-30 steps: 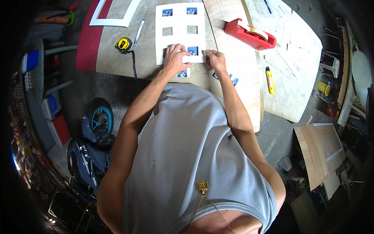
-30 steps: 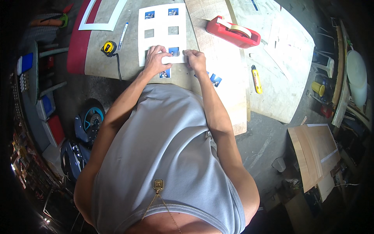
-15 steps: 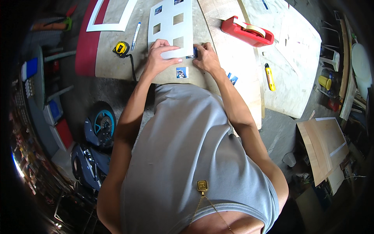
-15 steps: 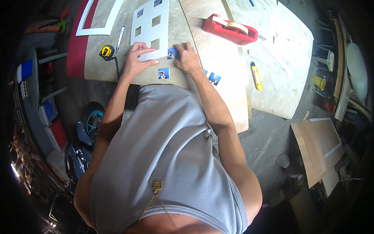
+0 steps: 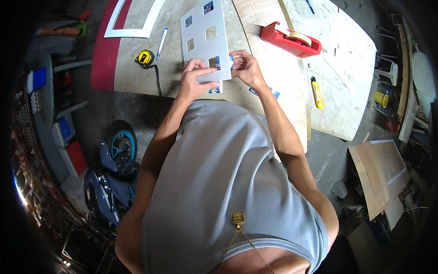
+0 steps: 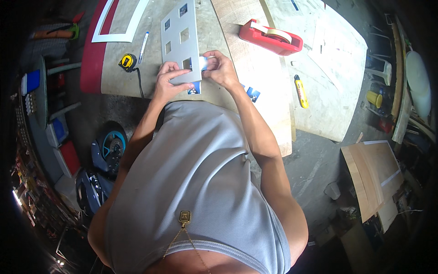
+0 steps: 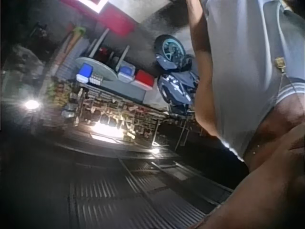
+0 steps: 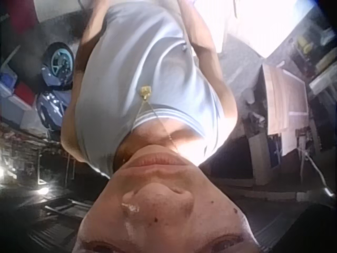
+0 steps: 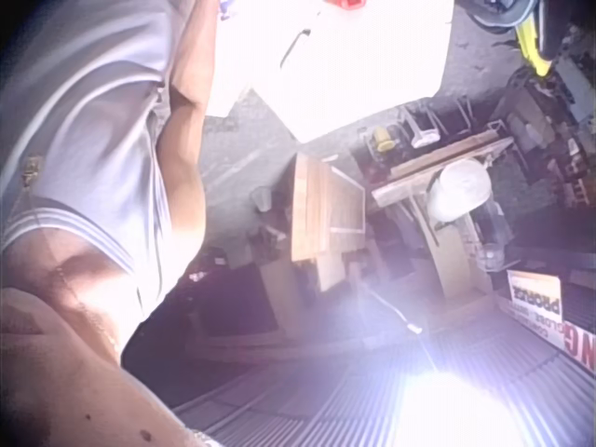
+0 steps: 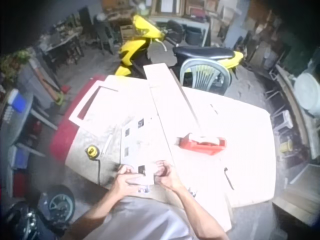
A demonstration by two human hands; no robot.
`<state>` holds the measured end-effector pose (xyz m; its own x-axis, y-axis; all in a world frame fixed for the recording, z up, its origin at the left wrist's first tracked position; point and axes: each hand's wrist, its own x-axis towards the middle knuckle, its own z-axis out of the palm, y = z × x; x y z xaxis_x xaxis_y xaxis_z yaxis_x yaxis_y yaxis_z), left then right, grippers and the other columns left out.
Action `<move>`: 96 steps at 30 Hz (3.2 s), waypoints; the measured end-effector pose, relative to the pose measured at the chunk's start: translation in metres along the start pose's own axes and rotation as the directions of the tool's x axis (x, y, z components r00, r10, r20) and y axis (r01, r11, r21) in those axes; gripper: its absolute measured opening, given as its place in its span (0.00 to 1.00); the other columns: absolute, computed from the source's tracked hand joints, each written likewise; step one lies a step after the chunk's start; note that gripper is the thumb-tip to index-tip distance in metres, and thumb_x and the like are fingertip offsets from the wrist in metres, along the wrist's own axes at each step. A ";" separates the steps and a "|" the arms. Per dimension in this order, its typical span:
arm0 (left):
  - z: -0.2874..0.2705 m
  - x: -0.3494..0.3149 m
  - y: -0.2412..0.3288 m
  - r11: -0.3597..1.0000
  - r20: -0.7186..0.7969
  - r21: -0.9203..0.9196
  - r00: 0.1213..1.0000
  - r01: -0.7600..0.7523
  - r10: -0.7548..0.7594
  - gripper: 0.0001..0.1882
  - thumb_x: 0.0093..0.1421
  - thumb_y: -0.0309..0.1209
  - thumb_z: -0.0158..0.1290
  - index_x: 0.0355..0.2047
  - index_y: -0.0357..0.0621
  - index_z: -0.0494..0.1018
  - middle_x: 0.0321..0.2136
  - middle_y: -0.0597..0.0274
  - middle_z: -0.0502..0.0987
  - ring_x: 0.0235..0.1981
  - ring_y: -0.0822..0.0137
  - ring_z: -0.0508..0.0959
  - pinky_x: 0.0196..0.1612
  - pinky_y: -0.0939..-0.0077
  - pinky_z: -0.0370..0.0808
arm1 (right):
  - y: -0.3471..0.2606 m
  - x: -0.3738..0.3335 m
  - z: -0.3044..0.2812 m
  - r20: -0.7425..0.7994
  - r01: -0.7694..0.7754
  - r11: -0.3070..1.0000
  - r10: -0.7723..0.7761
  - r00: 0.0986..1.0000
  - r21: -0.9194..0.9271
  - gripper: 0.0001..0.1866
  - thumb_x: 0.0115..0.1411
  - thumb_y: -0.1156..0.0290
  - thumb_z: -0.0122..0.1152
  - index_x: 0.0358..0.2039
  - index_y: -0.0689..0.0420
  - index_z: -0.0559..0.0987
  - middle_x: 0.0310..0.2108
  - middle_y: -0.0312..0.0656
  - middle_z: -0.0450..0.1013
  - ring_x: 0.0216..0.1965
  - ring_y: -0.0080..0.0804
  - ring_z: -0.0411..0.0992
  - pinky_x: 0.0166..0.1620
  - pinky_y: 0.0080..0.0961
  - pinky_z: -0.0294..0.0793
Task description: The person assembles a multi-photo frame by placing small printed photos into square cutouts on a white board. They use a tape dispenser to apply adhesive and secure each photo in place, then lift the board to inspect the arrangement.
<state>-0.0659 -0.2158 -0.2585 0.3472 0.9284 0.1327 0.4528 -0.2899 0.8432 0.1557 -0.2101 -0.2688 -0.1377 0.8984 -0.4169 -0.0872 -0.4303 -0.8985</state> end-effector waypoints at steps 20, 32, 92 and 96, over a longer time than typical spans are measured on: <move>0.019 -0.041 -0.024 0.765 -0.327 -0.143 0.700 0.628 -0.635 0.25 0.51 0.44 0.68 0.40 0.38 0.77 0.33 0.59 0.77 0.36 0.64 0.75 0.41 0.72 0.73 | 0.025 -0.025 0.012 -0.036 -0.101 0.988 0.105 0.994 0.113 0.32 0.50 0.97 0.51 0.58 0.68 0.69 0.36 0.36 0.78 0.38 0.21 0.76 0.47 0.24 0.80; 0.059 -0.057 -0.019 -0.443 0.495 -0.867 0.500 0.229 -0.711 0.25 0.62 0.35 0.58 0.56 0.39 0.66 0.56 0.52 0.69 0.59 0.56 0.70 0.63 0.55 0.67 | 0.021 -0.027 0.017 -0.001 -0.105 0.983 0.107 0.994 0.147 0.35 0.50 0.97 0.47 0.61 0.69 0.65 0.44 0.45 0.78 0.46 0.31 0.78 0.49 0.26 0.80; 0.075 -0.050 -0.031 -0.236 0.361 -0.929 0.554 0.286 -0.750 0.13 0.60 0.19 0.57 0.45 0.36 0.72 0.42 0.57 0.78 0.46 0.66 0.77 0.54 0.70 0.72 | 0.045 -0.027 0.009 -0.001 -0.329 0.814 0.376 0.927 0.478 0.16 0.58 0.82 0.62 0.47 0.63 0.77 0.38 0.40 0.80 0.35 0.20 0.77 0.36 0.15 0.75; 0.075 -0.051 -0.032 -0.227 0.357 -0.929 0.541 0.293 -0.762 0.13 0.59 0.19 0.57 0.45 0.36 0.72 0.43 0.57 0.77 0.47 0.65 0.77 0.56 0.69 0.72 | 0.041 -0.028 0.010 0.001 -0.331 0.818 0.374 0.927 0.470 0.14 0.58 0.82 0.62 0.46 0.63 0.77 0.38 0.39 0.80 0.35 0.20 0.77 0.36 0.16 0.75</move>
<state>-0.0367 -0.2716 -0.3308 0.1358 0.6401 -0.7562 -0.7639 0.5537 0.3315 0.1464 -0.2535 -0.2925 -0.1616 0.6720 -0.7227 -0.4897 -0.6904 -0.5324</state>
